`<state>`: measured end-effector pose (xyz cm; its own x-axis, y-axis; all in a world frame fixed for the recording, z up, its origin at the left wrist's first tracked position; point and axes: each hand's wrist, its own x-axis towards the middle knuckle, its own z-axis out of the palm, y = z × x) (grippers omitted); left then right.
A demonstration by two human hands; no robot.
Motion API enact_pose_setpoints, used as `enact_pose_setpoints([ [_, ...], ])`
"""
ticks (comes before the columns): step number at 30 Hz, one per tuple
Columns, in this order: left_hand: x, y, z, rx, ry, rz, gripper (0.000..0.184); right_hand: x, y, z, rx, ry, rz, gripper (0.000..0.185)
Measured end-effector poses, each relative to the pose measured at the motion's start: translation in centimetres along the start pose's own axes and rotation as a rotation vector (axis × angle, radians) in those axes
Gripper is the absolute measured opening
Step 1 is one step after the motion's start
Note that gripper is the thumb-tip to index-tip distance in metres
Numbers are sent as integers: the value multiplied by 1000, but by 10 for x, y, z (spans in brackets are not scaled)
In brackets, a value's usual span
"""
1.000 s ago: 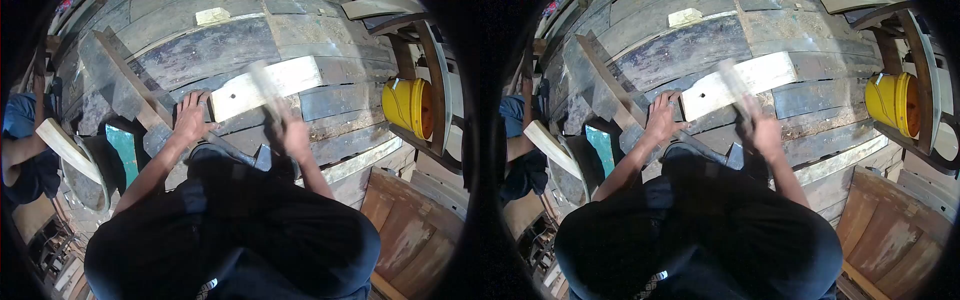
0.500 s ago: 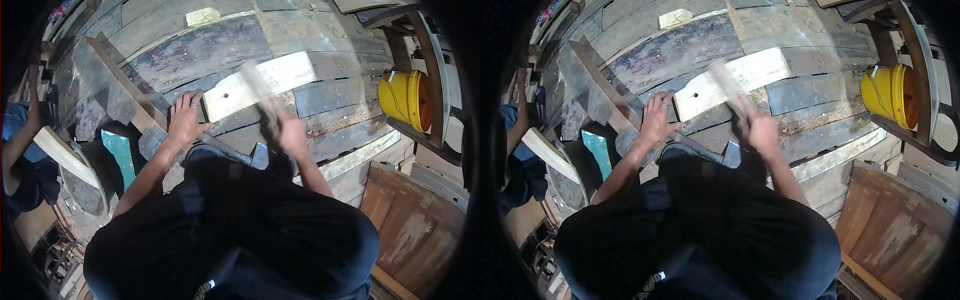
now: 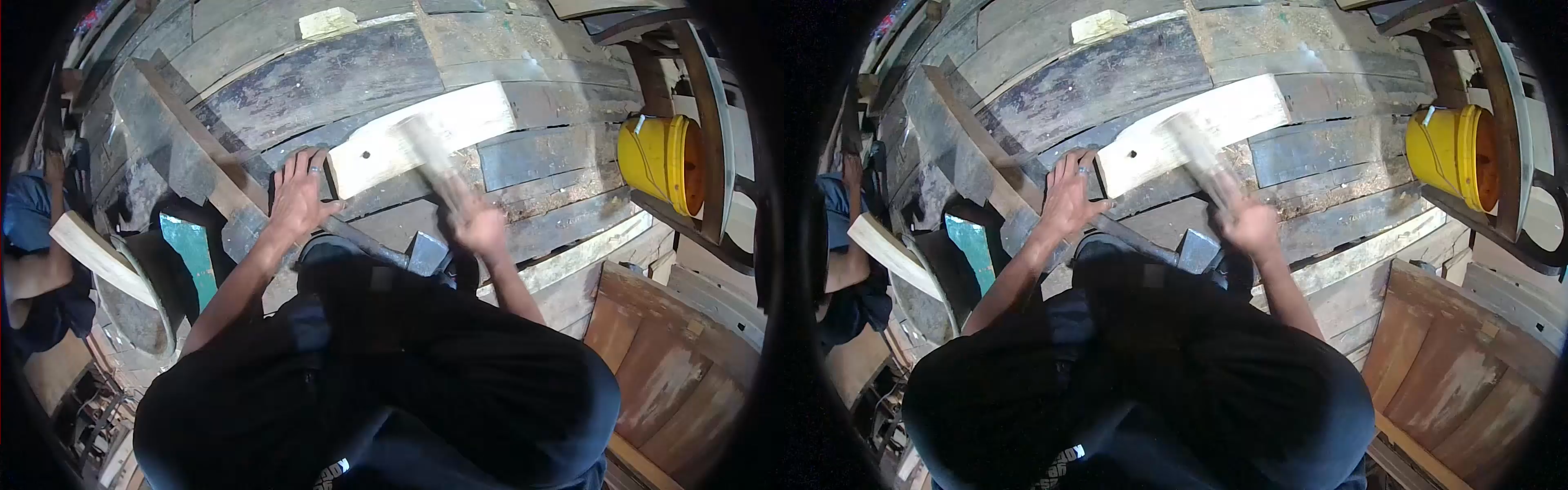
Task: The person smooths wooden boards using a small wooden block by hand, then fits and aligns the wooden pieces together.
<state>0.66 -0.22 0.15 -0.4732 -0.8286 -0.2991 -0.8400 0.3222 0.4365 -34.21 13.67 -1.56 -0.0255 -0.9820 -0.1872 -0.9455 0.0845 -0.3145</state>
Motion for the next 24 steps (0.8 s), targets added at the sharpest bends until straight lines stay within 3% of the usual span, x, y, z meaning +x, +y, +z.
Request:
enact_pose_setpoints([
  [3,4,-1,-2,-8,16,6,107,21,30,-21,213,366,320,74],
  [5,3,3,0,-9,5,17,108,22,13,-20,375,414,311,75],
  [7,4,5,-1,44,10,24,112,8,-21,-6,186,159,272,75],
  [9,3,4,-1,26,-27,18,112,-14,-50,16,133,-9,-39,74],
  [12,-2,4,0,135,11,177,99,-22,-50,-3,6,-174,-184,72],
  [15,-5,3,4,211,54,257,95,-7,9,-4,33,-28,74,69],
  [17,-2,3,0,202,21,259,92,10,34,-6,206,381,127,71],
  [19,-5,3,3,244,-10,284,92,15,12,-15,359,396,286,72],
  [21,-4,4,4,251,13,295,91,10,-16,3,251,382,287,74],
  [22,-3,4,4,254,8,301,91,-2,-26,10,256,216,205,75],
  [24,-6,1,5,262,-14,306,91,-28,-38,21,87,90,-90,70],
])
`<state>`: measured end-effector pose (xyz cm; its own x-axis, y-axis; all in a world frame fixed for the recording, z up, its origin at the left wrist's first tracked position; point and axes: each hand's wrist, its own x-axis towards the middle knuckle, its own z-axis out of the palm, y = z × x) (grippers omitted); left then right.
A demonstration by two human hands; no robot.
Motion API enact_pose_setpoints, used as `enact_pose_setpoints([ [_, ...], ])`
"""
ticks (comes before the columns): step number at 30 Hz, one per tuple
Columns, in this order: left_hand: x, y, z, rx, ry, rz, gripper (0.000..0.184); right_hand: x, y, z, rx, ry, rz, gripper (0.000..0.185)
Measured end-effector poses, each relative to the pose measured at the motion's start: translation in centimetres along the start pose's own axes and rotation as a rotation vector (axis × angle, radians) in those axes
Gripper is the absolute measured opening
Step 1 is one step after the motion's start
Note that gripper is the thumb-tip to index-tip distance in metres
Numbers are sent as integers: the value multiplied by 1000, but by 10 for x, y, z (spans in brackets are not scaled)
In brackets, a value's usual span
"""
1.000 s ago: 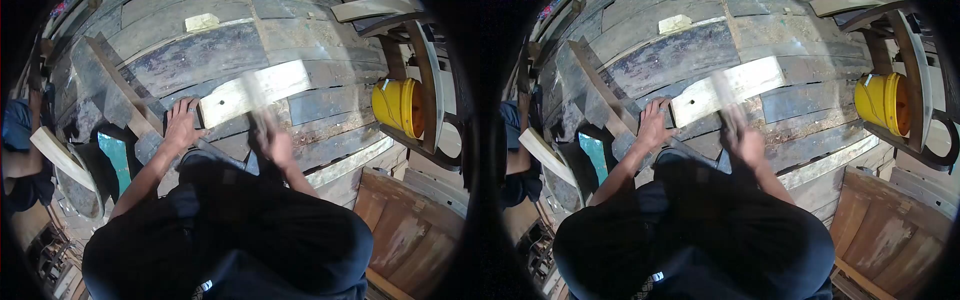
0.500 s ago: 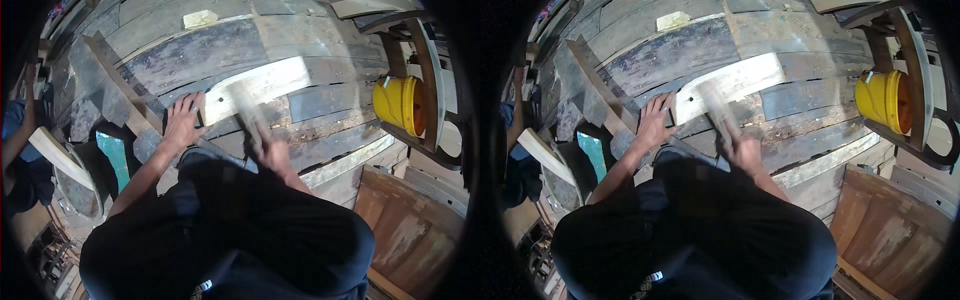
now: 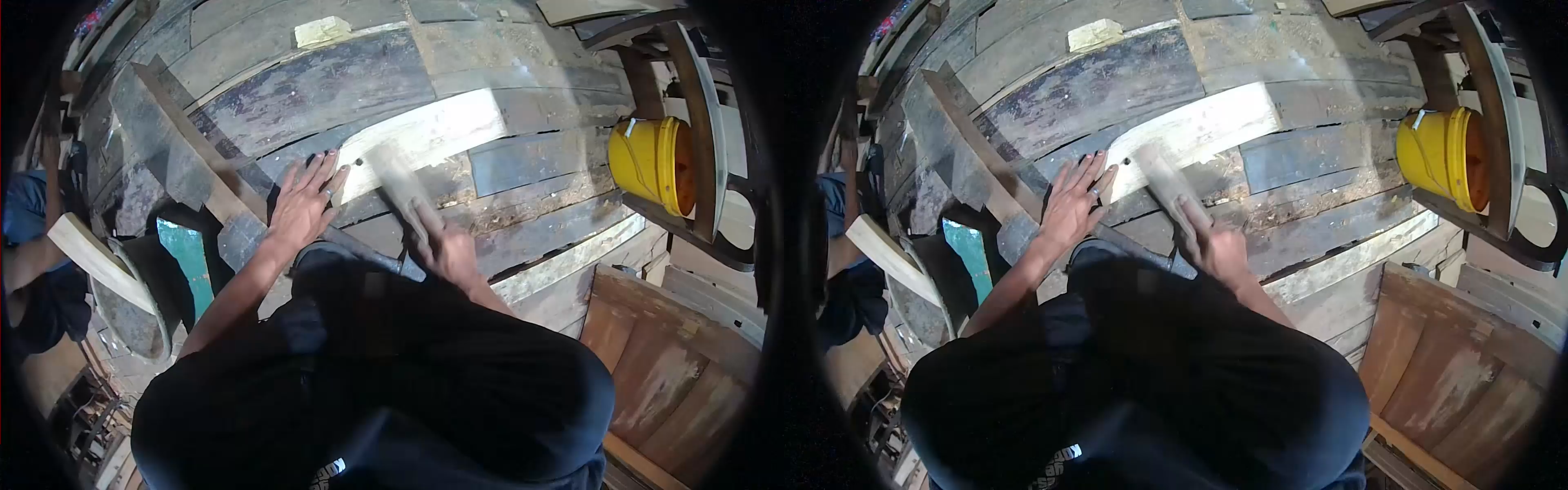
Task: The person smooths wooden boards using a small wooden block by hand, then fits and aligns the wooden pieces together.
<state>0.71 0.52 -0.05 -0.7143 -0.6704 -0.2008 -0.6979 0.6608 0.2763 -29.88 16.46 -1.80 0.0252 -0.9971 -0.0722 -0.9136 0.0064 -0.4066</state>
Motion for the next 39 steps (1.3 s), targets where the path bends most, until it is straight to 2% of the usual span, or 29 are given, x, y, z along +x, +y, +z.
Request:
enact_pose_setpoints([
  [1,0,-2,1,-30,17,-3,92,-5,-8,-4,4,-44,-141,69],
  [3,1,-3,4,-98,57,-14,94,-1,9,-27,-116,-227,-66,69],
  [4,2,-2,3,-87,64,-9,97,14,15,-42,-171,-243,52,70],
  [5,2,-1,4,-89,64,-4,97,11,45,-27,-46,-6,105,71],
  [6,4,-2,4,-112,62,-32,99,22,52,-39,-106,-48,311,73],
  [7,2,-2,3,-135,56,-64,100,33,59,-40,-107,-47,302,73],
  [8,3,-4,6,-108,38,-63,109,43,65,-37,16,161,315,75],
  [9,3,-5,7,-104,44,-70,109,51,67,-36,143,370,324,77],
  [10,4,-5,7,-145,32,-150,113,58,26,-52,318,273,531,75],
  [11,6,-4,8,-186,18,-227,117,57,20,-38,281,175,625,78],
  [12,8,-5,3,-230,-19,-300,125,48,19,-12,198,279,278,77],
  [13,10,-4,2,-224,-22,-298,125,36,14,9,146,145,111,77],
  [14,10,-4,1,-212,-30,-339,127,27,-15,2,96,-49,33,76],
  [15,10,-4,1,-199,-41,-381,128,19,-32,4,71,-68,-113,72],
  [17,7,-6,3,-187,-33,-364,129,28,-39,-17,-85,-301,-135,74],
  [18,7,-5,4,-204,-32,-358,128,41,-24,-25,17,-403,-25,75],
  [20,6,-9,5,-224,-19,-329,121,45,17,-19,-1,-217,98,68],
  [21,7,-9,4,-222,-13,-332,121,57,20,-31,-60,-158,258,72],
  [23,8,-9,2,-183,-80,-326,115,68,37,-26,113,218,272,75],
  [25,7,-9,3,-181,-84,-328,115,72,2,-33,251,101,485,76],
  [26,8,-9,4,-178,-88,-327,114,69,-8,-14,254,197,352,79],
  [27,9,-9,4,-174,-93,-327,114,55,-12,8,67,74,209,82],
  [29,9,-10,2,-155,-106,-320,114,33,-41,14,-5,-266,-61,78],
  [31,9,-11,-2,-129,-168,-317,115,31,-42,8,73,-189,-123,77],
  [33,5,-12,3,-164,-117,-305,114,51,-11,-18,-43,-294,59,80],
  [35,8,-12,4,-182,-103,-318,113,60,34,-25,-66,10,237,79],
  [36,10,-11,2,-193,-101,-332,115,66,42,-31,-83,19,232,79],
  [38,9,-7,-2,-206,-92,-348,117,70,55,-43,207,258,522,74],
  [39,10,-7,-2,-203,-86,-345,117,68,33,-53,163,223,510,74],
])
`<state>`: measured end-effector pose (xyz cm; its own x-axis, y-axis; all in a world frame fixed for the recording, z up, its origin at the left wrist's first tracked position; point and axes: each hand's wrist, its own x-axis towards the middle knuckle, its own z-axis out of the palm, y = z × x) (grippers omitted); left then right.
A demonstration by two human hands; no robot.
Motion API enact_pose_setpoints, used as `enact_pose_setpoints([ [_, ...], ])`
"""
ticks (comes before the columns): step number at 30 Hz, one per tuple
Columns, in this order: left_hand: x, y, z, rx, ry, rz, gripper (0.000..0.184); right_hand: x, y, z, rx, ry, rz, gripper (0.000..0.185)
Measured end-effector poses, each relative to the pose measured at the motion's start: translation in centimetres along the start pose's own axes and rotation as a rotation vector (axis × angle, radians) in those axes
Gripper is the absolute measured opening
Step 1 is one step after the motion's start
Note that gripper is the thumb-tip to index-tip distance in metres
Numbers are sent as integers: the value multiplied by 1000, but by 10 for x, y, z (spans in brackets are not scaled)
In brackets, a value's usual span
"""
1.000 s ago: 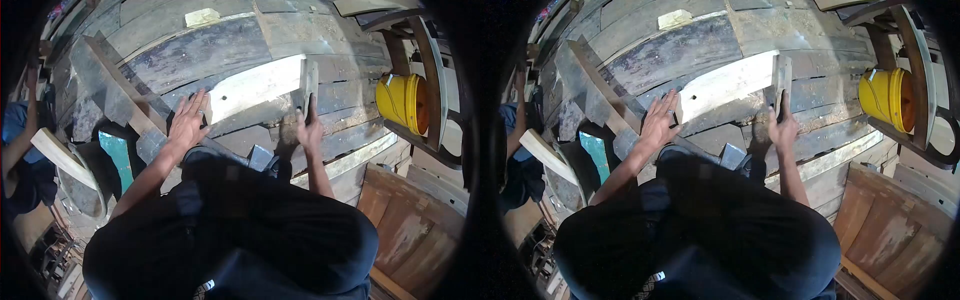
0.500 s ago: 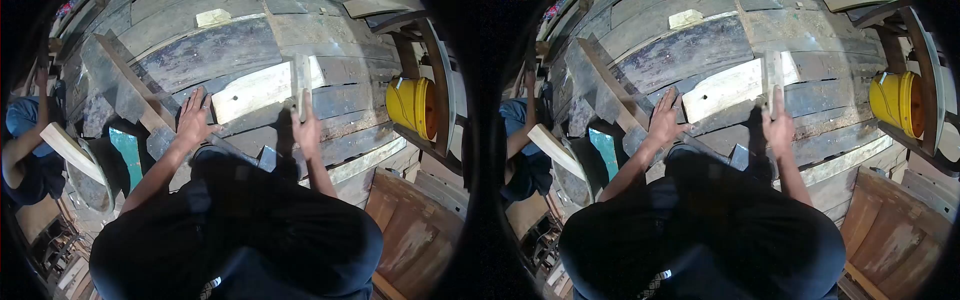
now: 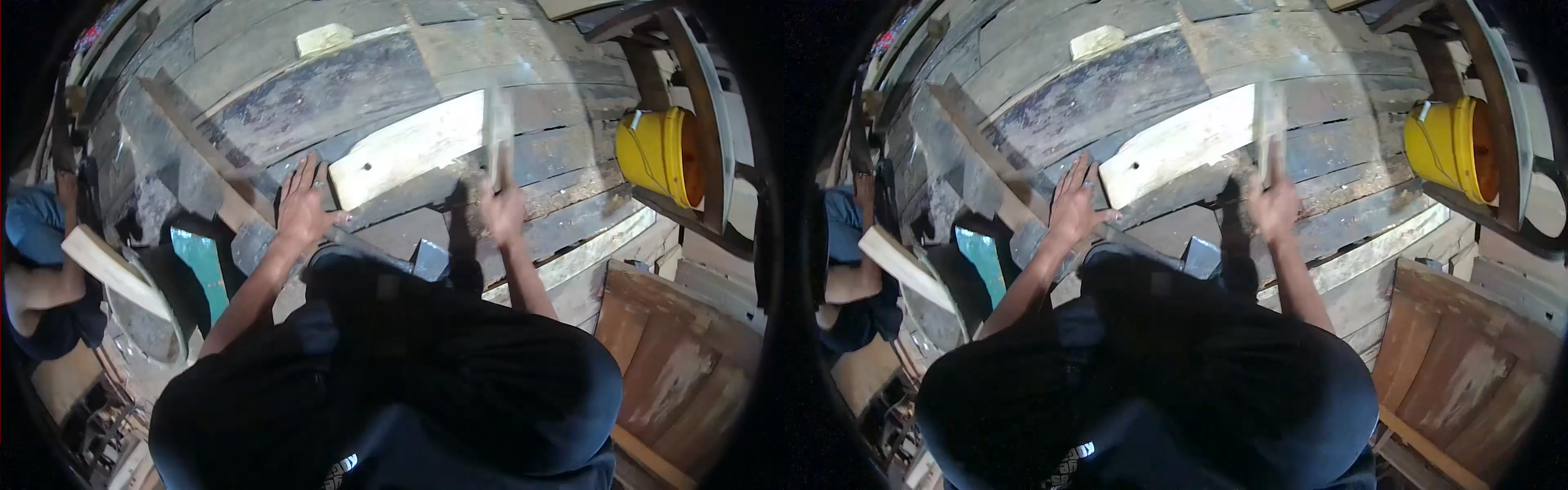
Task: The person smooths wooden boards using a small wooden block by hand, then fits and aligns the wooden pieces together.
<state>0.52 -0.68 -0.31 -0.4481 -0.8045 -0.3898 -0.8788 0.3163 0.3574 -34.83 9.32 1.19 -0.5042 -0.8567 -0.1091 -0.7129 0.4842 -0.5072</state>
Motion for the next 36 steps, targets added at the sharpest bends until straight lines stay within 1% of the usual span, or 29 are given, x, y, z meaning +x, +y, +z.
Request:
enact_pose_setpoints([
  [2,2,-2,2,5,9,25,118,-26,11,23,-32,-120,-204,77],
  [4,2,-5,4,19,21,55,117,-59,8,21,-168,-406,-447,79],
  [5,1,-6,5,5,38,67,117,-63,16,20,-195,-561,-569,75],
  [6,2,-4,3,-10,54,80,117,-64,21,12,-178,-540,-538,75],
  [7,1,-4,0,11,40,108,117,-61,24,-2,-255,-507,-470,76],
  [8,1,-3,-3,8,24,89,116,-57,31,-11,-332,-475,-401,76],
  [9,4,-2,-7,5,15,70,115,-53,46,-7,-290,-345,-229,76],
  [10,7,-8,-13,26,13,95,115,-44,47,-16,-222,-240,-38,76],
  [11,16,-22,-21,-46,-21,191,113,-33,53,-27,-72,-95,15,74],
  [12,26,-29,-29,-119,-61,286,111,-24,45,-46,74,-112,218,72],
  [13,28,-15,-60,52,-53,366,101,-19,58,-48,144,-17,241,73],
  [14,34,3,-97,70,-63,391,101,-17,71,-51,211,77,266,73],
  [16,42,42,-169,196,-201,563,96,-20,78,-61,276,87,295,74],
  [17,48,63,-193,208,-208,567,96,-23,80,-64,331,69,304,75],
  [18,61,85,-213,349,-260,562,96,-29,88,-55,341,68,311,75],
  [19,76,103,-221,487,-306,553,95,-35,98,-39,351,70,257,75],
  [20,91,124,-218,498,-303,549,95,-38,104,-30,362,76,199,75],
  [21,104,152,-210,489,-300,560,95,-41,89,-35,323,-6,330,74],
  [22,117,182,-200,482,-299,574,94,-46,93,-22,364,79,249,74],
  [24,146,224,-146,486,-253,558,96,-46,86,-29,388,30,296,73],
  [26,177,249,-72,483,-201,513,99,-47,90,-26,424,48,306,73],
  [27,185,261,-50,483,-206,524,99,-47,93,-26,448,51,303,74],
  [29,194,277,-16,445,-111,331,102,-49,97,-28,465,93,296,74],
  [30,204,275,-12,415,-160,296,106,-53,96,-31,488,127,273,74],
  [31,205,273,-11,406,-161,264,108,-54,90,-41,496,41,423,74],
  [32,209,272,-14,399,-148,234,109,-57,94,-40,492,42,417,74],
  [33,215,270,-24,398,-137,230,109,-61,100,-37,528,97,390,75],
  [35,222,259,-54,265,43,215,114,-63,105,-34,661,179,360,76],
  [36,219,267,-96,127,-3,147,119,-65,107,-33,612,206,376,74],
])
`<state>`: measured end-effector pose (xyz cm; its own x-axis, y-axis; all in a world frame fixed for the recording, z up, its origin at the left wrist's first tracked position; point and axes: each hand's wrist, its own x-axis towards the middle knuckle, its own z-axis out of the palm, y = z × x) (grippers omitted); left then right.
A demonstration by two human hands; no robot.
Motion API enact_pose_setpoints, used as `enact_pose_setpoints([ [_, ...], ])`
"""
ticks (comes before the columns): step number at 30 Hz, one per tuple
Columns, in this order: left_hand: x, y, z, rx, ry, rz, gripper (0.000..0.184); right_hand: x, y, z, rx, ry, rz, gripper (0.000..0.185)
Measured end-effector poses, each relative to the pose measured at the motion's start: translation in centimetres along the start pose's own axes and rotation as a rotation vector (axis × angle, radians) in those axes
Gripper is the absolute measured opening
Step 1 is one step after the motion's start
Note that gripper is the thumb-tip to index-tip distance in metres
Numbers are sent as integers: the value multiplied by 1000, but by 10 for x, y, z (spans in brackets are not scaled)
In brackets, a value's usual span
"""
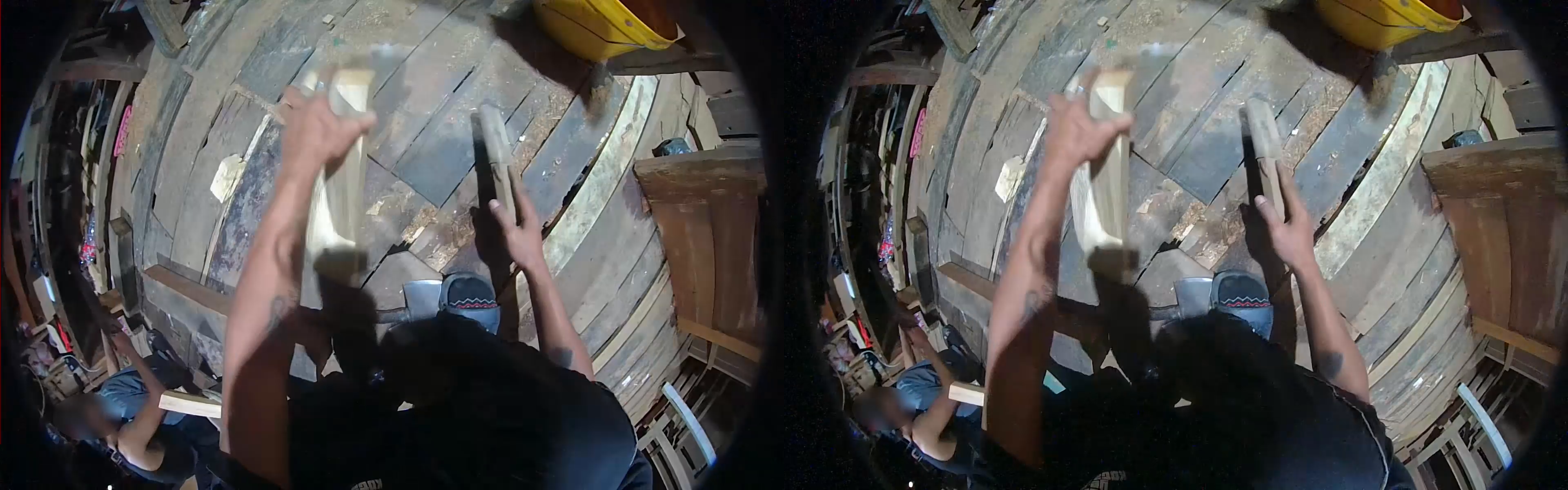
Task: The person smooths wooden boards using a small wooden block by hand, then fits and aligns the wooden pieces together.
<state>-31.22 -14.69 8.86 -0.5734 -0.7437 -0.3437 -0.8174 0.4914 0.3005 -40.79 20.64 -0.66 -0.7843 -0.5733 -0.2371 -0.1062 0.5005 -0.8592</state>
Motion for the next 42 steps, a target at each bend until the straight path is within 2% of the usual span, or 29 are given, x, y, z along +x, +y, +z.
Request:
enact_pose_setpoints([
  [1,7,-13,-23,-57,142,-13,124,1,4,0,65,22,18,73],
  [2,0,-17,-55,-151,306,15,111,2,5,1,127,42,30,73],
  [3,1,-29,-80,-411,301,58,117,4,-3,0,158,62,17,73],
  [4,12,-49,-109,-490,138,-8,126,7,0,0,197,69,23,72],
  [6,-3,-70,-123,-648,355,-104,126,10,-14,-4,211,101,-33,73],
  [8,-27,-92,-114,-695,431,-135,112,16,-17,-2,276,99,-41,74],
  [10,-54,-109,-88,-783,393,-215,79,19,-25,0,291,133,-69,74],
  [11,-59,-123,-80,-767,222,-394,73,18,-32,1,310,127,-78,74],
  [12,-61,-139,-43,-813,353,-411,71,16,-35,4,309,127,-82,74],
  [13,-77,-147,-34,-861,223,-345,69,15,-38,6,286,109,-67,73],
  [14,-89,-153,-28,-881,103,-376,71,16,-38,5,262,94,-53,73],
  [15,-98,-161,-12,-980,89,-379,68,18,-28,8,209,108,-152,73],
  [16,-111,-164,-7,-982,79,-387,68,14,-28,8,201,105,-143,73],
  [18,-126,-166,-1,-872,-227,-360,60,14,-32,10,123,56,-208,72],
  [20,-132,-181,3,-828,-268,-342,58,15,-39,10,107,24,-178,72],
  [22,-147,-203,1,-411,-280,-216,58,16,-39,11,122,11,-187,72],
  [23,-164,-215,-3,-371,-346,-202,53,17,-38,10,57,32,-209,75],
  [24,-188,-224,-8,-373,-369,-217,53,16,-41,9,48,19,-187,75],
  [27,-254,-255,-29,-630,-333,-415,46,15,-52,13,86,19,-206,74],
  [29,-279,-271,-51,-326,-319,-65,44,14,-48,21,55,-2,-223,74],
  [31,-295,-253,-65,-316,-287,-80,46,7,-54,29,82,-58,-203,73],
  [33,-299,-226,-73,-242,-298,-127,60,0,-52,38,-5,-100,-263,73],
  [34,-297,-226,-63,-255,-289,-132,60,-2,-58,41,-34,-144,-266,73],
  [35,-295,-230,-46,-237,-253,-58,67,-2,-61,45,-44,-154,-278,73],
  [37,-279,-238,0,-235,-205,24,74,0,-63,53,-332,-234,-353,73],
  [39,-259,-240,52,-165,79,344,90,9,-67,61,-483,-246,-304,73],
  [40,-251,-231,67,-185,74,330,90,11,-65,65,-621,-267,-242,73],
  [41,-244,-220,79,-136,67,282,95,11,-54,74,-619,-191,-358,72],
  [42,-242,-212,87,-80,69,239,101,3,-53,82,-626,-207,-362,72],
])
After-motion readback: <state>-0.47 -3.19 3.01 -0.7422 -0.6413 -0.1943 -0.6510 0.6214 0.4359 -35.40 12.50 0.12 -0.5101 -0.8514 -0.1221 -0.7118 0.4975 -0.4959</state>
